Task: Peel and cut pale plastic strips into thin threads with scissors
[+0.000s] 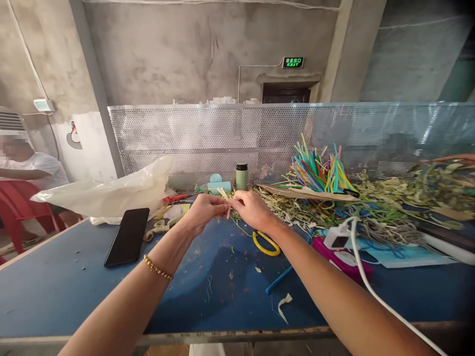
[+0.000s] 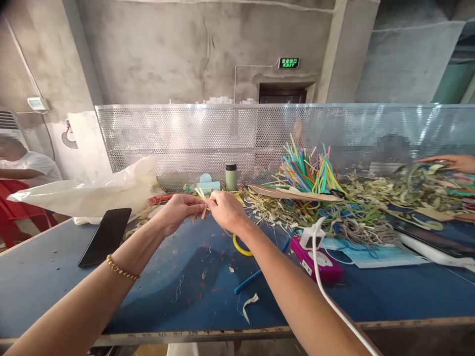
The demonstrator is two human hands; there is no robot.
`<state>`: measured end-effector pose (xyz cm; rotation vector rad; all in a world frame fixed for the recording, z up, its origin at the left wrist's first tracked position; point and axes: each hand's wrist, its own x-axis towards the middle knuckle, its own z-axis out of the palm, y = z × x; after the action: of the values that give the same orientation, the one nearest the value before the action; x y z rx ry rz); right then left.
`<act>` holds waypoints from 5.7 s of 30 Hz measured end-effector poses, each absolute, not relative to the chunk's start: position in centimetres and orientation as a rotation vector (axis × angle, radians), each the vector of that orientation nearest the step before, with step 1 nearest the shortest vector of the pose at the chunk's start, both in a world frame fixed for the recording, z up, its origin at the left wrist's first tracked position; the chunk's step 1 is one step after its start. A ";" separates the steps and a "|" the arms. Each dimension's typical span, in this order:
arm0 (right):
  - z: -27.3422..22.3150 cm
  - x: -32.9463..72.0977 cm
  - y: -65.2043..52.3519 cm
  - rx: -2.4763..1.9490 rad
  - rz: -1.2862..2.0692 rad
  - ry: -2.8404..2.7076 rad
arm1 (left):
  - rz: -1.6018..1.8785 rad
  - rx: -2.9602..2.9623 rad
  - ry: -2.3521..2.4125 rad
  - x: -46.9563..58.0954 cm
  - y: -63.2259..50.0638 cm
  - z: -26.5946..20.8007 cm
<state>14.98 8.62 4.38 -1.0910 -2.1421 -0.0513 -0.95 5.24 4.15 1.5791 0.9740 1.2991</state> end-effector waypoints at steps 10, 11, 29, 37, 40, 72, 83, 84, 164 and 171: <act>1.6 15.0 7.4 -0.791 0.154 -2.081 | 1.269 0.978 0.746 -1.4 6.7 0.6; 1.5 14.9 7.3 -0.793 0.139 -2.079 | 1.259 0.995 0.727 -1.4 6.7 0.5; 1.6 16.9 6.2 -0.907 0.374 -2.159 | 1.233 1.389 0.871 -0.7 5.4 0.4; 1.8 17.6 6.4 -0.882 0.433 -2.233 | 1.176 1.637 1.035 -0.3 4.4 0.8; 2.0 17.9 6.4 -0.892 0.526 -2.249 | 1.164 1.677 1.069 -0.1 4.3 0.6; 1.1 17.7 7.0 -0.815 1.128 -1.810 | 1.259 1.494 0.895 -0.1 4.2 1.0; 0.6 17.0 6.5 -0.837 0.852 -1.873 | 1.087 1.439 0.786 -1.1 4.1 0.2; 0.5 17.0 6.6 -0.825 0.845 -1.891 | 1.084 1.422 0.780 -1.2 4.1 0.1; 0.7 16.5 6.0 -0.880 0.701 -1.915 | 1.423 1.305 0.748 0.1 3.9 -0.9; 0.8 16.7 6.0 -0.980 0.710 -1.927 | 1.375 1.252 0.758 0.0 4.2 -1.1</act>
<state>16.68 6.00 0.83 -0.9805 -1.9266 0.7100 -0.01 4.17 -1.06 1.2516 0.7577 1.3746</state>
